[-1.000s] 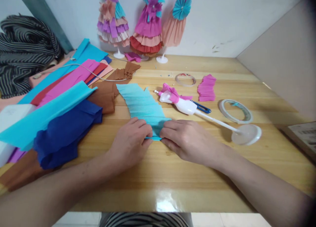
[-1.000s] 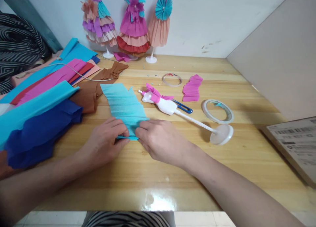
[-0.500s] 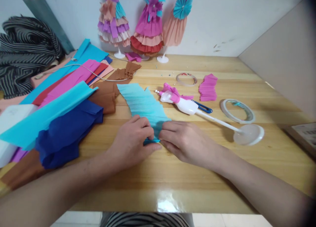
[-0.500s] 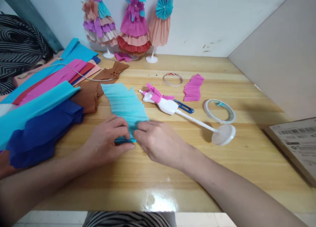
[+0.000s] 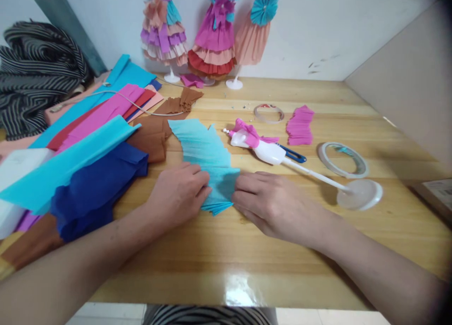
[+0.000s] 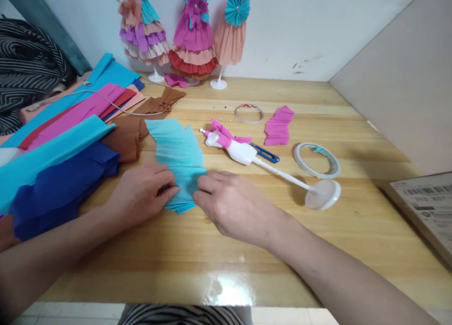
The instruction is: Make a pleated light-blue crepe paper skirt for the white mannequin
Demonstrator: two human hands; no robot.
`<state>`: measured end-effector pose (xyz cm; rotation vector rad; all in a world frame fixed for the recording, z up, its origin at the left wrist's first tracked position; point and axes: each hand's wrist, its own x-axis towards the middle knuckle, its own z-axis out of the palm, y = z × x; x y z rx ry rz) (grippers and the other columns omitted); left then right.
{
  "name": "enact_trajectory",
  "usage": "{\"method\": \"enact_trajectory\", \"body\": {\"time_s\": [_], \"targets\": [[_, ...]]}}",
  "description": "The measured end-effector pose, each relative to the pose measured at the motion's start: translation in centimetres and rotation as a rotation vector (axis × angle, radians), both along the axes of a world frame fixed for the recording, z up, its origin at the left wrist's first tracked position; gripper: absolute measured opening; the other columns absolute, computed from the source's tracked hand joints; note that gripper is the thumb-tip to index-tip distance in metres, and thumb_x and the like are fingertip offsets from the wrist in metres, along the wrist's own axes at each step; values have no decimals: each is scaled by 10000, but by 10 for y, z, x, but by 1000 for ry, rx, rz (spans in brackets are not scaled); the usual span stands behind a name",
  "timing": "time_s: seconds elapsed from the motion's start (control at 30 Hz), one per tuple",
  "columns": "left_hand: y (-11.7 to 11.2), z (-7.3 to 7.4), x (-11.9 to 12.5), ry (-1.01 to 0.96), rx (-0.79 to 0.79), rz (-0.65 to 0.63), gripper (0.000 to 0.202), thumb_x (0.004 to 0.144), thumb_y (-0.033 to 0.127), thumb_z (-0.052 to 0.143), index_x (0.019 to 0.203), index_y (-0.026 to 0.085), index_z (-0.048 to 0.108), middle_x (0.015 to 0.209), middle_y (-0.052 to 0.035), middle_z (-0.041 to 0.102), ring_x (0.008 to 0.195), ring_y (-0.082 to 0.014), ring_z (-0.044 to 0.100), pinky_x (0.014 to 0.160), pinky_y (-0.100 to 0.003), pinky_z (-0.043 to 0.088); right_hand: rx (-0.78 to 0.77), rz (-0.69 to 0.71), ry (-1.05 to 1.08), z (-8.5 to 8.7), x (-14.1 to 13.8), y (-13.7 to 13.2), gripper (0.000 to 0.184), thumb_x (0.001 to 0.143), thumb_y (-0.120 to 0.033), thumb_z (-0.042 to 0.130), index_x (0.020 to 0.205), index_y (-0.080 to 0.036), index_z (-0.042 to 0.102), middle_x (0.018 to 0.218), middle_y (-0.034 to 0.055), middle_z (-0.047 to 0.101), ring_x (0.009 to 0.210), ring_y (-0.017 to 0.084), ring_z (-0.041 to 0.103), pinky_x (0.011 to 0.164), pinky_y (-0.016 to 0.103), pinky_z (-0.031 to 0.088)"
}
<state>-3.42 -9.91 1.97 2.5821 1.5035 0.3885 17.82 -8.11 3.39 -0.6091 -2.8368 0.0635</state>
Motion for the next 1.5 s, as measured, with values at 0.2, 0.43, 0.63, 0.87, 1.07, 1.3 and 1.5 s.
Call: {"method": "enact_trajectory", "body": {"time_s": [0.2, 0.43, 0.63, 0.87, 1.07, 1.3, 1.5], "targets": [[2, 3, 0, -187, 104, -153, 213, 884, 223, 477, 781, 167, 655, 818, -59, 689, 774, -188, 594, 715, -315, 473, 81, 39, 22, 1, 0, 0, 360, 948, -143, 365, 657, -166, 573, 645, 30, 519, 596, 152, 425, 586, 269, 372], [7, -6, -1, -139, -120, -414, 320, 959, 311, 389, 1194, 214, 582, 1295, -48, 611, 1395, -261, 312, 1143, -483, 222, 90, 40, -11, -2, 2, 2, 325, 921, -116, 395, 662, -157, 588, 644, 42, 551, 588, 159, 442, 586, 282, 368], [2, -12, 1, -76, -47, -285, 295, 958, 294, 389, 1096, 195, 629, 1276, -72, 621, 1301, -278, 446, 1077, -515, 323, 64, 14, -39, -2, 4, 3, 302, 921, -133, 406, 692, -166, 600, 667, 48, 583, 600, 163, 475, 590, 281, 373], [7, -1, -9, -146, 307, 88, 249, 923, 214, 437, 934, 143, 676, 1139, -121, 666, 1181, -298, 509, 989, -480, 420, -79, -59, -15, -2, 2, 7, 239, 897, -137, 442, 727, -164, 608, 705, 64, 608, 667, 178, 508, 609, 281, 384], [-10, -2, 13, -197, 80, -261, 192, 881, 296, 558, 794, 155, 654, 784, -60, 666, 814, -208, 558, 787, -354, 480, -124, -82, -20, -2, 2, 6, 202, 883, -145, 475, 736, -165, 612, 722, 68, 615, 712, 188, 530, 649, 292, 397], [-9, -8, 19, -42, -27, -144, 139, 838, 264, 615, 744, 161, 616, 755, -42, 609, 804, -219, 517, 734, -350, 440, -92, -59, -40, -4, 0, 4, 204, 897, -146, 462, 755, -159, 608, 712, 66, 603, 691, 191, 521, 652, 300, 409], [-6, -6, 18, -29, -74, -125, 161, 859, 219, 589, 704, 178, 585, 713, -8, 594, 757, -183, 505, 656, -288, 404, -200, -85, -64, -3, -2, 3, 164, 914, -183, 481, 822, -153, 613, 813, 83, 640, 759, 195, 563, 683, 302, 432]]}}
